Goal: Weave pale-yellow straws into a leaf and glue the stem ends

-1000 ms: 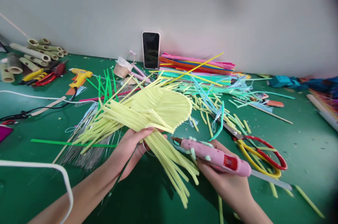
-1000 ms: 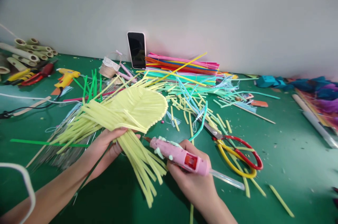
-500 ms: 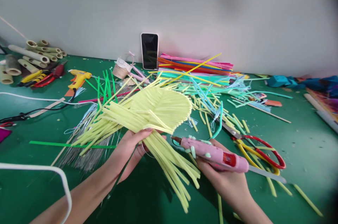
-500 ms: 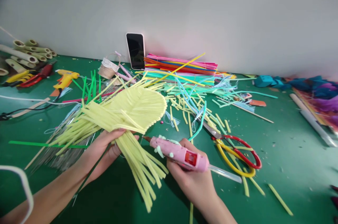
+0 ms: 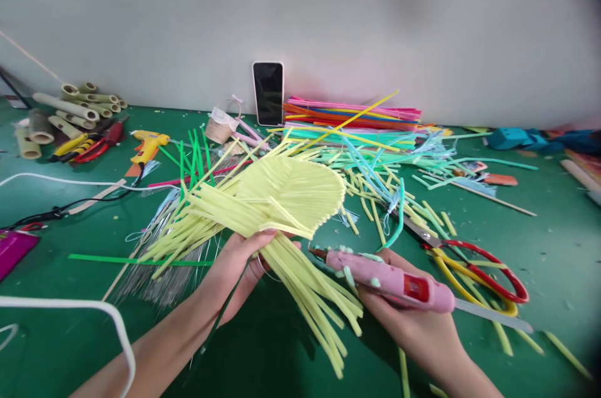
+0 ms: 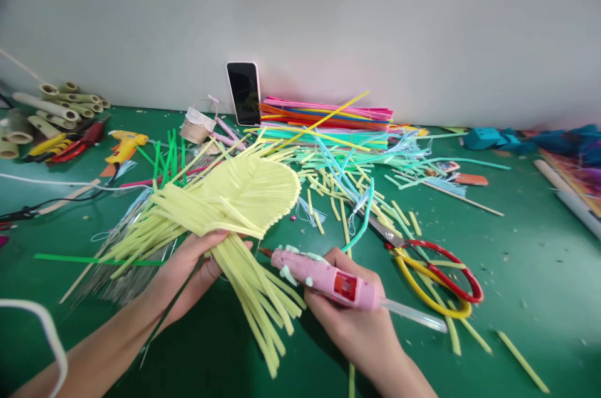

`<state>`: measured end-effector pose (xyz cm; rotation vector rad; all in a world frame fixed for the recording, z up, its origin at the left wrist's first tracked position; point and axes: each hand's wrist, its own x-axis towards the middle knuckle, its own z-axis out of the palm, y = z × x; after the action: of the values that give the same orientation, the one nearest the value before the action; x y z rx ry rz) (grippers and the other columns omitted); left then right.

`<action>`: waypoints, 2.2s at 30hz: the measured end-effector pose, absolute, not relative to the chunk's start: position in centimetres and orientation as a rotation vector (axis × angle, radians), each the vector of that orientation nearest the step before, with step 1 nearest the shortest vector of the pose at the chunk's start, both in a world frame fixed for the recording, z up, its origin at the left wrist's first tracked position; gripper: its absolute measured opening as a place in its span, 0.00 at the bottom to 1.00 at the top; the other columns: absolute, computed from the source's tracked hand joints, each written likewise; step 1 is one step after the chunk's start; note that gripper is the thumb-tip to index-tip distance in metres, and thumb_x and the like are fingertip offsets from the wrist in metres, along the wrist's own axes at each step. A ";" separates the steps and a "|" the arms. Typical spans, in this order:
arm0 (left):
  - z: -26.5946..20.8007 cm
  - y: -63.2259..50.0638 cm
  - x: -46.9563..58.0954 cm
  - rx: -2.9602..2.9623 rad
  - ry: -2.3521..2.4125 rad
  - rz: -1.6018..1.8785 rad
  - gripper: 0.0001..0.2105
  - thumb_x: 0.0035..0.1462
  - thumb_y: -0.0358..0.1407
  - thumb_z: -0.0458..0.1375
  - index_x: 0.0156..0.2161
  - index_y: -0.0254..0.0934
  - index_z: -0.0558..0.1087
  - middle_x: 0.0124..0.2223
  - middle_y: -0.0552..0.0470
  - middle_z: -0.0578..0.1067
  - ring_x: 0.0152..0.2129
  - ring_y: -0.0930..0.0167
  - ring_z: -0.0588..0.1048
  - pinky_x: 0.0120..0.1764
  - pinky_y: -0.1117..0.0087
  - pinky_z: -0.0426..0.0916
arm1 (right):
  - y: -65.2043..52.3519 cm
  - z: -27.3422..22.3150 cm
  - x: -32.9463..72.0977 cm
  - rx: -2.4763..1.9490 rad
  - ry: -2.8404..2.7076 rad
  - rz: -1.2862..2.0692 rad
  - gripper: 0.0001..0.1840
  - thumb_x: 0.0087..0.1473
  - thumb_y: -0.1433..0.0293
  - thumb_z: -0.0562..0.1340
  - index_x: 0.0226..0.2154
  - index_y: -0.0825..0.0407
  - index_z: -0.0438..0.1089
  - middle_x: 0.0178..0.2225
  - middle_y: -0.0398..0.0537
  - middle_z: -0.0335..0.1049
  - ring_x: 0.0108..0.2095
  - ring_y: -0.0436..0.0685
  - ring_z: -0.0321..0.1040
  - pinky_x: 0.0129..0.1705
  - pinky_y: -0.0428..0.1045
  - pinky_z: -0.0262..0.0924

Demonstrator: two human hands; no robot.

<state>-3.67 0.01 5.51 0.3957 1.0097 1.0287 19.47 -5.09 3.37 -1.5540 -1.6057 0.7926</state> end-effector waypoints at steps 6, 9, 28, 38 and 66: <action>5.5 0.1 -3.5 0.452 1.042 1.018 0.08 0.53 0.30 0.64 0.39 0.31 0.79 0.37 0.47 0.83 0.32 0.64 0.83 0.37 0.71 0.79 | -4.7 3.4 23.5 -1.662 -1.863 0.060 0.09 0.53 0.64 0.62 0.38 0.48 0.66 0.30 0.44 0.72 0.24 0.53 0.67 0.24 0.46 0.57; 5.6 0.1 -3.4 0.467 1.053 1.025 0.08 0.54 0.30 0.63 0.39 0.31 0.79 0.38 0.46 0.83 0.33 0.65 0.83 0.40 0.70 0.78 | -4.2 4.2 25.5 -1.927 -1.900 -0.170 0.11 0.53 0.64 0.59 0.41 0.48 0.64 0.41 0.52 0.70 0.32 0.57 0.70 0.22 0.47 0.55; 5.5 0.3 -3.4 0.466 1.077 1.034 0.09 0.57 0.26 0.59 0.42 0.30 0.78 0.36 0.45 0.83 0.30 0.66 0.83 0.36 0.70 0.79 | -2.8 5.2 31.2 -2.751 -1.119 0.016 0.38 0.56 0.49 0.49 0.58 0.61 0.57 0.47 0.73 0.68 0.46 0.80 0.69 0.38 0.61 0.63; 5.3 0.4 -3.4 0.463 1.080 1.043 0.12 0.54 0.28 0.63 0.45 0.31 0.77 0.37 0.45 0.83 0.33 0.64 0.83 0.38 0.70 0.79 | -3.6 6.0 28.3 -2.535 -1.422 -0.307 0.30 0.61 0.57 0.50 0.54 0.63 0.67 0.53 0.80 0.63 0.58 0.85 0.57 0.45 0.71 0.60; 4.6 -0.4 -2.9 0.635 1.032 0.901 0.17 0.48 0.39 0.70 0.43 0.32 0.79 0.36 0.44 0.83 0.36 0.58 0.82 0.39 0.63 0.77 | -6.1 5.5 16.7 -1.212 -1.908 0.444 0.07 0.59 0.77 0.61 0.39 0.51 0.70 0.31 0.44 0.73 0.30 0.50 0.71 0.32 0.45 0.66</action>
<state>-2.87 -0.37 4.63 0.6347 1.0316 0.9014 16.66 -6.08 5.52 -1.2123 -1.9081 0.4444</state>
